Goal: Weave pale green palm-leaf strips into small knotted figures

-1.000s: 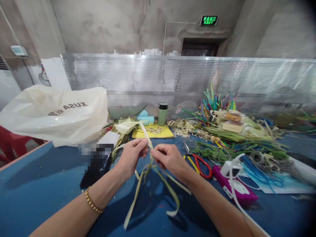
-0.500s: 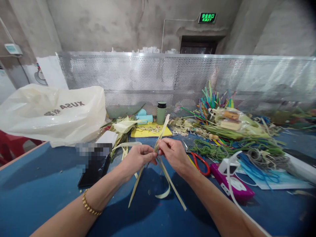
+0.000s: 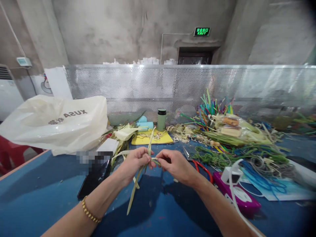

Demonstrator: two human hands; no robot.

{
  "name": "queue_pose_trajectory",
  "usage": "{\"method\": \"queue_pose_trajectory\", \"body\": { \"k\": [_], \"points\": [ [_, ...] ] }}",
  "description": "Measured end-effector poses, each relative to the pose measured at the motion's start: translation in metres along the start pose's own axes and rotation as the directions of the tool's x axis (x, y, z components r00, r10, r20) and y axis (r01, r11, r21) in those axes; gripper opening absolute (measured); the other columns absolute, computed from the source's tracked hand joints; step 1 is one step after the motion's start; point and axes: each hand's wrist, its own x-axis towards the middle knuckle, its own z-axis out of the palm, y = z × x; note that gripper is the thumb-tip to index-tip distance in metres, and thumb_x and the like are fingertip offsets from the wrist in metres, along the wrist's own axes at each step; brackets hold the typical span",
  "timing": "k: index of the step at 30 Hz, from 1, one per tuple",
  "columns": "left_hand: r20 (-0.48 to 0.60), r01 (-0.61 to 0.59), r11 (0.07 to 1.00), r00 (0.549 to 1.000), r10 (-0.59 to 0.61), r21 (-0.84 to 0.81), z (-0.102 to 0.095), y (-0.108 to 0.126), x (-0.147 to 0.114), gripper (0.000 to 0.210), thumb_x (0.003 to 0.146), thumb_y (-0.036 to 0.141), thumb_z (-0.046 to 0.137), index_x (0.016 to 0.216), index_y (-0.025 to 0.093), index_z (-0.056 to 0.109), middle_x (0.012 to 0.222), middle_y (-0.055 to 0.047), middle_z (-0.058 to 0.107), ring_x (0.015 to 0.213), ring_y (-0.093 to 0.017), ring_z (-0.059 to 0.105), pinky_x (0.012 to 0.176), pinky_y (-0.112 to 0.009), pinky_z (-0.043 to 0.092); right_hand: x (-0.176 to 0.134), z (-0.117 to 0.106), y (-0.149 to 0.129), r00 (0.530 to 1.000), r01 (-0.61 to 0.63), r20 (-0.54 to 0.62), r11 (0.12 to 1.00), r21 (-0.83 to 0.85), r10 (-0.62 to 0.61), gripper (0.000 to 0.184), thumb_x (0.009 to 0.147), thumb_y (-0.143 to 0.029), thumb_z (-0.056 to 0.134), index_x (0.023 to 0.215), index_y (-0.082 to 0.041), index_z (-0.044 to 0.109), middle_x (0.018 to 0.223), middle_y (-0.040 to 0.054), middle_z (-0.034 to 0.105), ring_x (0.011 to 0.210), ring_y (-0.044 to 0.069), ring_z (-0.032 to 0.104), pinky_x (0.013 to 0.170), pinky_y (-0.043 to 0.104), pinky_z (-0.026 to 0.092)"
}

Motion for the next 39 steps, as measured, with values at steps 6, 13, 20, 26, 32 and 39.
{"method": "queue_pose_trajectory", "body": {
  "k": [6,13,20,26,32,39],
  "points": [
    [0.050,0.124,0.992,0.991,-0.124,0.011,-0.002,-0.005,0.000,0.021,0.075,0.033,0.064,0.071,0.013,0.058,0.069,-0.009,0.067,0.059,-0.014,0.057,0.062,-0.027,0.041,0.001,0.000,0.004,0.992,0.092,-0.065,0.967,-0.239,-0.110,0.017,0.083,-0.017,0.049,0.081,-0.019,0.065,0.078,0.0021,0.066,0.069,0.013,0.056,0.063,0.023,0.038],
    [-0.132,0.148,0.981,0.978,-0.164,-0.122,0.000,-0.006,0.004,0.016,0.066,0.023,0.069,0.064,0.013,0.056,0.058,-0.002,0.060,0.052,-0.009,0.052,0.055,-0.023,0.039,0.004,-0.005,0.010,0.907,0.096,-0.282,0.806,-0.583,-0.312,0.024,0.081,-0.010,0.050,0.099,-0.018,0.063,0.100,0.0079,0.065,0.097,0.022,0.055,0.088,0.036,0.036],
    [-0.292,0.069,0.982,0.949,-0.119,-0.176,0.002,-0.008,0.005,0.017,0.067,0.024,0.068,0.071,0.014,0.055,0.059,0.000,0.060,0.051,-0.008,0.052,0.055,-0.021,0.039,0.001,-0.010,-0.004,0.776,-0.059,-0.547,0.828,-0.557,-0.313,0.022,0.085,-0.020,0.049,0.100,-0.015,0.064,0.107,0.0124,0.062,0.103,0.026,0.052,0.093,0.040,0.036],
    [-0.214,0.023,0.997,0.976,-0.039,-0.073,0.011,-0.008,0.001,0.017,0.069,0.027,0.066,0.071,0.014,0.056,0.062,-0.002,0.062,0.054,-0.011,0.055,0.056,-0.023,0.038,0.010,0.012,0.001,0.976,-0.103,-0.165,0.971,0.217,0.140,0.029,0.083,-0.039,0.052,0.076,-0.015,0.066,0.069,0.0030,0.064,0.062,0.014,0.055,0.058,0.025,0.042],
    [-0.138,-0.016,1.000,0.990,0.016,0.000,0.019,-0.002,-0.003,0.016,0.072,0.028,0.064,0.069,0.015,0.057,0.060,-0.002,0.062,0.056,-0.012,0.055,0.060,-0.025,0.040,0.010,0.023,0.001,0.962,-0.113,-0.181,0.899,0.424,0.206,0.020,0.078,-0.032,0.057,0.073,-0.014,0.063,0.063,0.0014,0.062,0.055,0.012,0.053,0.055,0.023,0.044],
    [-0.240,-0.042,0.972,0.966,0.099,0.232,0.012,-0.010,0.001,0.018,0.072,0.024,0.058,0.056,0.015,0.057,0.053,0.000,0.056,0.054,-0.011,0.049,0.054,-0.023,0.034,0.010,0.026,0.002,0.953,-0.166,-0.191,0.935,0.314,0.233,0.015,0.074,-0.019,0.050,0.069,-0.014,0.063,0.062,0.0023,0.064,0.051,0.011,0.054,0.052,0.022,0.044]
  ]
}}
